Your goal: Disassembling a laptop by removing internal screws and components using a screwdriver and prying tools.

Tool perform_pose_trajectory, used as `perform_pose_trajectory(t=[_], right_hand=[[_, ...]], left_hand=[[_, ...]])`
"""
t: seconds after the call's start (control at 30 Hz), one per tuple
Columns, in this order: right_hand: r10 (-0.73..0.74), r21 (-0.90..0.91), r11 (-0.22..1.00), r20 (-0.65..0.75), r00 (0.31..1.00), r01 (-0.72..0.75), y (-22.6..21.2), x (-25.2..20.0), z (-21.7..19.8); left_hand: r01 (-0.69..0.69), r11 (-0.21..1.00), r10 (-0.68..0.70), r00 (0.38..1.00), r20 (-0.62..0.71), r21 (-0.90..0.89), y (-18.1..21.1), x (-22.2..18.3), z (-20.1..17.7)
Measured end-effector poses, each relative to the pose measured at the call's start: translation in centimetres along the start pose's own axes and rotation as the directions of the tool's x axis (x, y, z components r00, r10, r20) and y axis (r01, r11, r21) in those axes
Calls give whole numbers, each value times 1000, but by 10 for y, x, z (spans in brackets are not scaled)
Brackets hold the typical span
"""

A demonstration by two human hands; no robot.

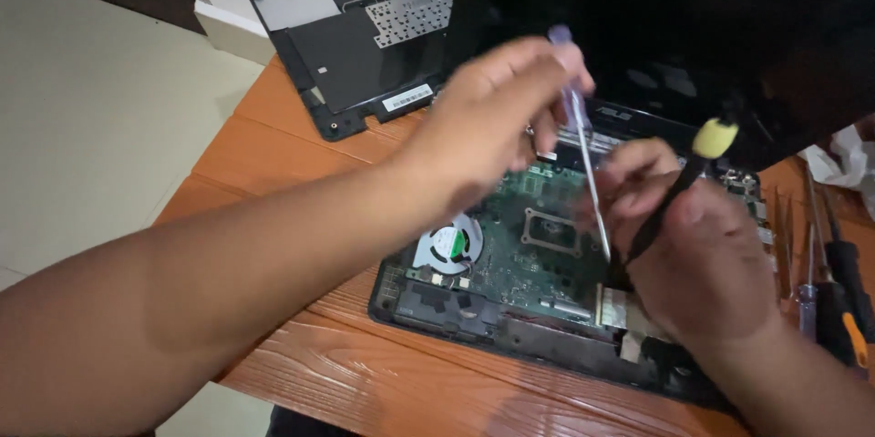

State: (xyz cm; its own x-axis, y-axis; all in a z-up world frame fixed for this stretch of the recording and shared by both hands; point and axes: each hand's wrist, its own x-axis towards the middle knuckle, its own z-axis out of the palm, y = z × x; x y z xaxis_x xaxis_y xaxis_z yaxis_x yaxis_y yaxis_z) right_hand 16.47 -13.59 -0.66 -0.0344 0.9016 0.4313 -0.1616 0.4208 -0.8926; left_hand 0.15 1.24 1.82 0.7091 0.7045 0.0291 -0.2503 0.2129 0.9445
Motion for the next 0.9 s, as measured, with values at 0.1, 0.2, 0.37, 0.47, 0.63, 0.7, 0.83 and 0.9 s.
perform_pose_trajectory(t=[0.1,0.2,0.37,0.47,0.63,0.7,0.83,0.9], right_hand=[[47,-55,997,-112,993,-53,-12,5,-5],[164,-201,951,-311,936,-233,-32,8,0],[274,-412,758,-502,820,-506,-23,15,-1],[355,-305,756,-554,753,-580,-8,8,-5],[183,-174,951,-349,919,-255,-16,4,-27],[172,-346,885,-380,909,-312,-24,9,-35],[27,-686,674,-347,937,-274,-46,21,7],[-27,-700,698,-232,972,-147,-45,27,28]], left_hand=[[-105,994,105,993,-57,-4,4,8,-13],[-118,993,118,990,-83,14,0,15,-22],[-134,989,140,983,-122,55,-4,19,-22],[-113,988,127,981,-144,103,-3,15,-19],[-160,984,171,969,-181,74,-11,14,-18],[-172,985,175,961,-215,33,-10,17,-19],[-260,964,236,935,-263,-62,-11,23,-26],[-260,962,227,933,-279,-88,-11,24,-29]])
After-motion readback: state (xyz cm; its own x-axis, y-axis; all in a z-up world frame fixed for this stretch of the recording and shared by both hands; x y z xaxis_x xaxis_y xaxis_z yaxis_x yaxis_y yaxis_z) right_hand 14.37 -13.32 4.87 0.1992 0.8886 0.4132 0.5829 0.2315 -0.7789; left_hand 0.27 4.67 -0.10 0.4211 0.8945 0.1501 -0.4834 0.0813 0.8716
